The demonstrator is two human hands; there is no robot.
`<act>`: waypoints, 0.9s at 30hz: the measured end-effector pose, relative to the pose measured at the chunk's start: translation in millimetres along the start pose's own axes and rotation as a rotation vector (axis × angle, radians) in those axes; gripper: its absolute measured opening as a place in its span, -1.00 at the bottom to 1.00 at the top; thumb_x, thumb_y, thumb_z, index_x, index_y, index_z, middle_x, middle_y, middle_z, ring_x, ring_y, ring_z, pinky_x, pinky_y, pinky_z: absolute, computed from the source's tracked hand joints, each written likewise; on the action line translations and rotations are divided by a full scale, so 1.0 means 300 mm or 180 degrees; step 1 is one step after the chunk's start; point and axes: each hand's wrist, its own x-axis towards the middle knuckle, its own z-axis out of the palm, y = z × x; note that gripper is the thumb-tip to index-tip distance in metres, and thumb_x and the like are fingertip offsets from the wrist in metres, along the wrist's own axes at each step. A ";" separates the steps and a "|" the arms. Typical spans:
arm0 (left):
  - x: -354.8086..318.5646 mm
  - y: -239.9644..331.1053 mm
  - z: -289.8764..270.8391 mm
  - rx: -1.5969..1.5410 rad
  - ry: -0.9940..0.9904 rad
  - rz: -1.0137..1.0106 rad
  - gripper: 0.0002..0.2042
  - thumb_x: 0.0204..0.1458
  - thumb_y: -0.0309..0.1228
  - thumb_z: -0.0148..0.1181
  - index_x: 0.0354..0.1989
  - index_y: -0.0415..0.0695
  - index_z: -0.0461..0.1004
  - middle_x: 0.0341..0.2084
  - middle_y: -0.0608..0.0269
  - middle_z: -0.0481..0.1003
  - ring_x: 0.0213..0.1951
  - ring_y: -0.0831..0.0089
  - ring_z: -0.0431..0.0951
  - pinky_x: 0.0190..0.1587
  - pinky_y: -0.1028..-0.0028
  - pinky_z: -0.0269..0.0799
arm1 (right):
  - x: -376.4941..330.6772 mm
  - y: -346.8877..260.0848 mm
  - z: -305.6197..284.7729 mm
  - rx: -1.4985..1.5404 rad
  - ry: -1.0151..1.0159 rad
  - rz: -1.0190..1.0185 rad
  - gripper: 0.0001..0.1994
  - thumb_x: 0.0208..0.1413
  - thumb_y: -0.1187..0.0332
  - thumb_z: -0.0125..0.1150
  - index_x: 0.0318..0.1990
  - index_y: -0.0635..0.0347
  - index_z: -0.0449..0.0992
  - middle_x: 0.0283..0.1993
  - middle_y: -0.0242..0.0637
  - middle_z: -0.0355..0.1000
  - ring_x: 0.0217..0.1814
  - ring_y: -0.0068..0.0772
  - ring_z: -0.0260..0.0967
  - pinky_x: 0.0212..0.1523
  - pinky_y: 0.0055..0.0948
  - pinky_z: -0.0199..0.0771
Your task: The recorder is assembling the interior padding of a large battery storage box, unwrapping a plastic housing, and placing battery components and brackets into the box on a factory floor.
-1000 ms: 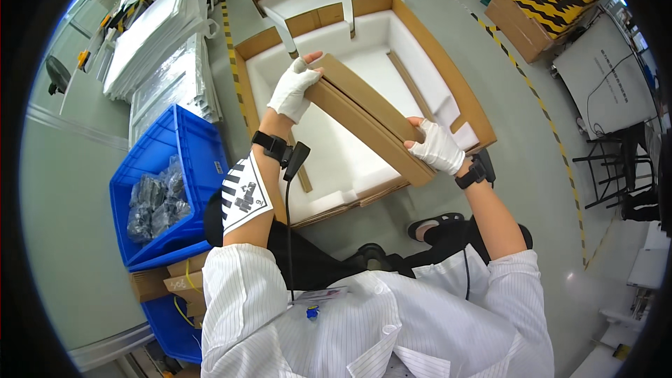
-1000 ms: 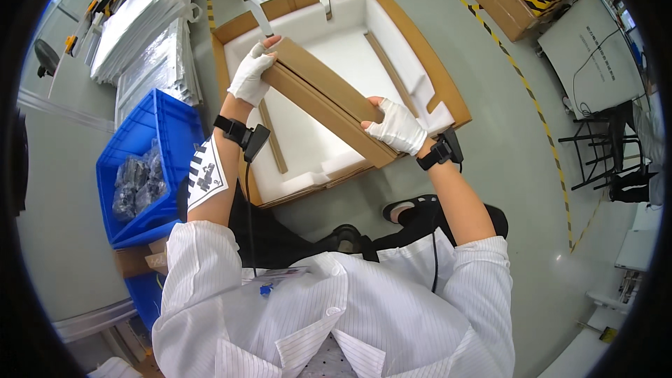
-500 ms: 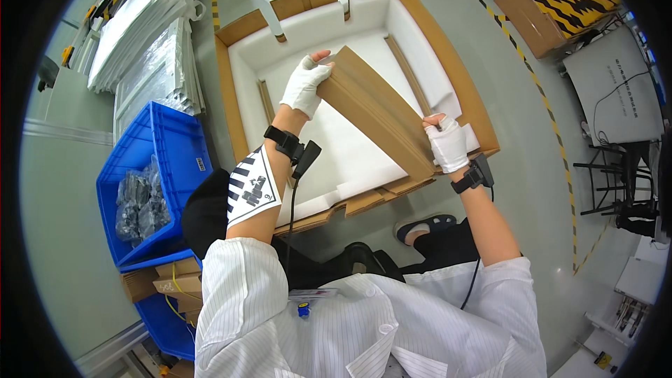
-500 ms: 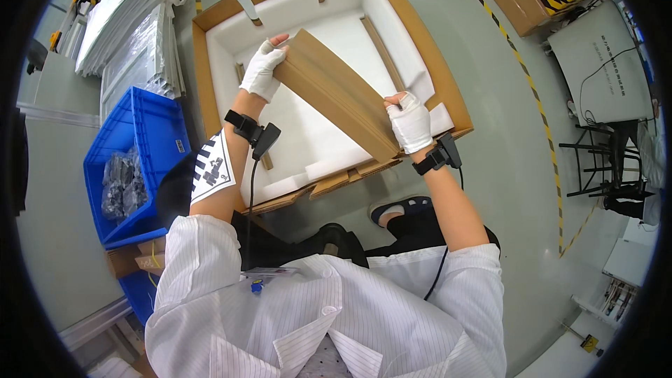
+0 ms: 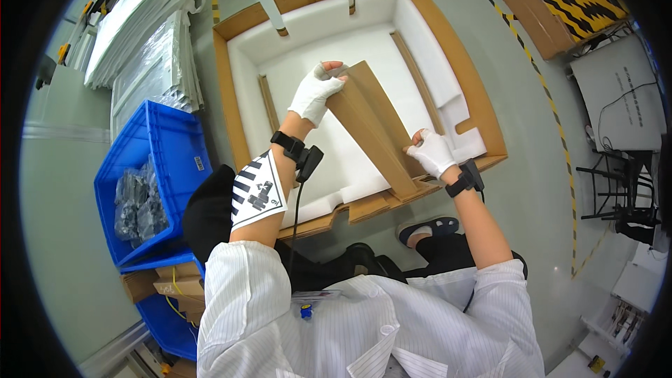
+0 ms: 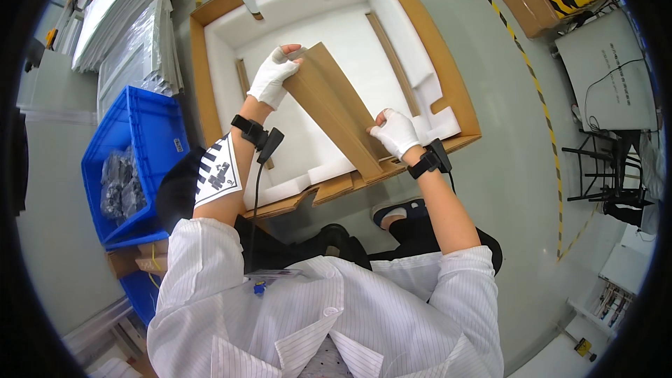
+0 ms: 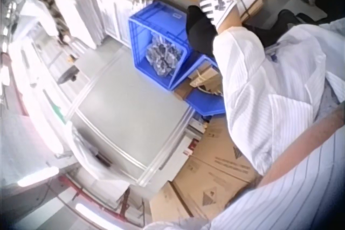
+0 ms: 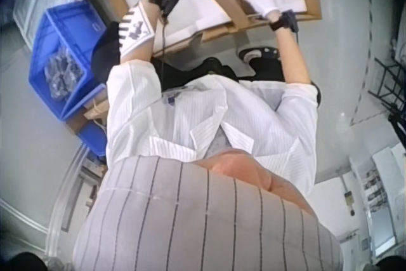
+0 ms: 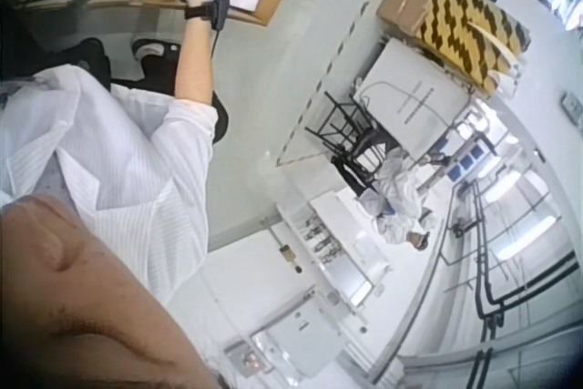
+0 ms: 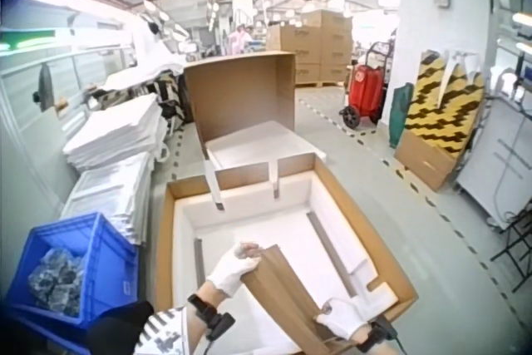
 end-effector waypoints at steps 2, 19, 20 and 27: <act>-0.004 -0.002 -0.017 0.0113 0.0038 -0.0036 -0.58 0.00 -0.46 0.21 0.05 -0.22 0.27 -0.12 0.17 0.44 -0.12 0.47 0.44 -0.02 0.52 0.33 | 0.006 0.010 -0.054 0.0420 0.0074 -0.0186 -0.78 -0.09 0.35 0.29 -0.39 0.24 0.37 -0.44 -0.21 0.43 -0.42 -0.40 0.43 -0.32 -0.44 0.42; -0.103 -0.460 0.537 0.4116 -0.2264 0.2050 -0.59 -0.10 -0.42 0.17 0.01 -0.04 0.43 0.12 0.08 0.29 0.22 0.10 0.16 0.22 0.17 0.13 | -0.242 -0.205 -0.778 -0.4068 -0.0098 0.0316 -0.87 -0.12 0.43 0.10 -0.42 0.12 0.57 -0.40 -0.08 0.51 -0.31 -0.03 0.48 -0.25 -0.22 0.48; -0.105 -0.520 0.586 0.4125 -0.2293 0.2055 -0.59 -0.08 -0.43 0.14 0.03 -0.02 0.42 0.15 0.09 0.26 0.25 0.14 0.12 0.23 0.17 0.10 | -0.215 -0.184 -0.769 -0.4285 -0.0123 0.0231 -0.87 -0.13 0.43 0.10 -0.44 0.13 0.59 -0.41 -0.08 0.51 -0.32 -0.03 0.49 -0.25 -0.22 0.48; -0.086 -0.583 0.671 0.4426 -0.3046 0.0761 -0.59 -0.03 -0.46 0.06 0.06 0.04 0.40 0.14 0.13 0.30 0.22 0.22 0.22 0.26 0.22 0.07 | -0.070 -0.078 -0.597 -0.4581 -0.0147 0.0242 -0.88 -0.12 0.43 0.15 -0.45 0.11 0.63 -0.37 -0.11 0.54 -0.30 -0.09 0.53 -0.31 -0.27 0.53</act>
